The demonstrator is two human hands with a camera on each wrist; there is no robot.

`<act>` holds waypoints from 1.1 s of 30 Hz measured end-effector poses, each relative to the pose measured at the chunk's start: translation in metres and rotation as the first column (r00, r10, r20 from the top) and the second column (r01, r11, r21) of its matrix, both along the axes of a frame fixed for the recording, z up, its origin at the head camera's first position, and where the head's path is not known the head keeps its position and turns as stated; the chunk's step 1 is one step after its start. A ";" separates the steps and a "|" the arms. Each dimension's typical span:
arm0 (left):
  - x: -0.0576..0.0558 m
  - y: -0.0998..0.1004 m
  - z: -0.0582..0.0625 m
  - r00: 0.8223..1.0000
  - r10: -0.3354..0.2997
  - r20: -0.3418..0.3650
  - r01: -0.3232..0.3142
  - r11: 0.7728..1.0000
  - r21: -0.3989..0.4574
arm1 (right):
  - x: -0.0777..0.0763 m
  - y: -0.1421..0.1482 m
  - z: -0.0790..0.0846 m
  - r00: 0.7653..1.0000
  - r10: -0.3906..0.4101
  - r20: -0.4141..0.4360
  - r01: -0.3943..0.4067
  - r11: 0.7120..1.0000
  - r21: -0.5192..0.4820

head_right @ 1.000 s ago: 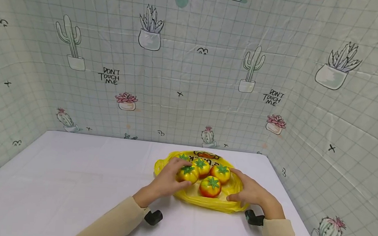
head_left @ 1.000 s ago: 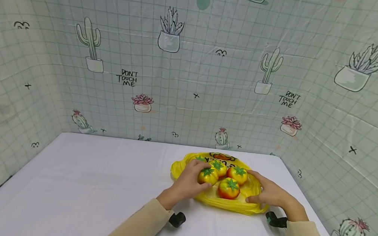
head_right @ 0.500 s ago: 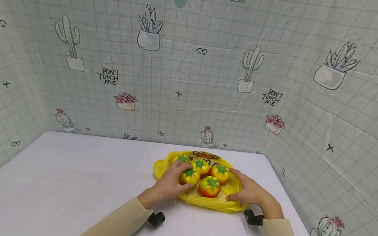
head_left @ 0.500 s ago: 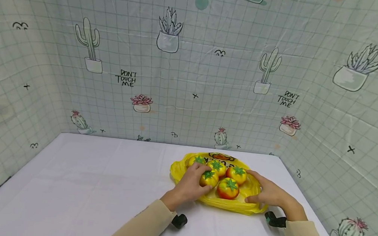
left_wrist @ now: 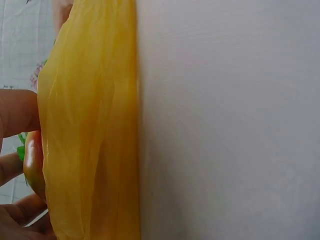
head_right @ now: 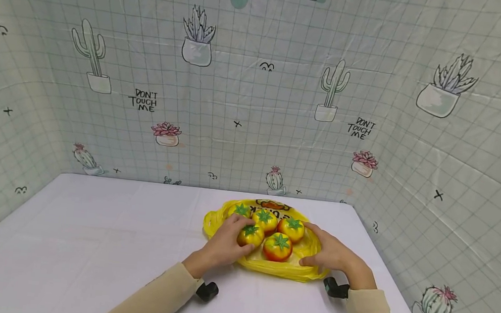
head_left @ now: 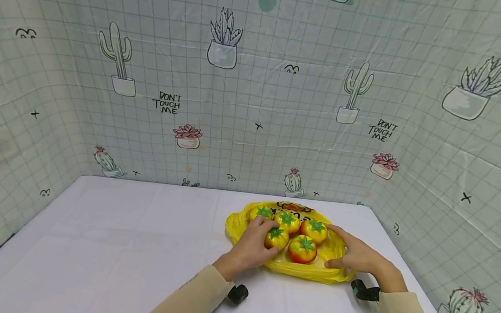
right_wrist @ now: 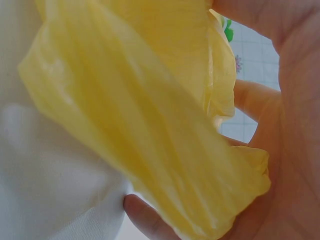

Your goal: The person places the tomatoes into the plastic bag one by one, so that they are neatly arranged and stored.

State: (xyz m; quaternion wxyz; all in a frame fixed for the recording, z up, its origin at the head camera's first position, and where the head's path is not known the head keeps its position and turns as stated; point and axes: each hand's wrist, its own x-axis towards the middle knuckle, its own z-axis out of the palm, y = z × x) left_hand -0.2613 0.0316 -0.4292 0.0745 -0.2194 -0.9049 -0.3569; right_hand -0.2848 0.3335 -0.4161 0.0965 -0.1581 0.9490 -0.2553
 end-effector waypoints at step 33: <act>0.000 0.003 -0.002 1.000 0.027 0.010 -0.026 0.998 -0.050 | 0.000 0.000 0.000 1.000 0.007 -0.008 -0.007 1.000 0.004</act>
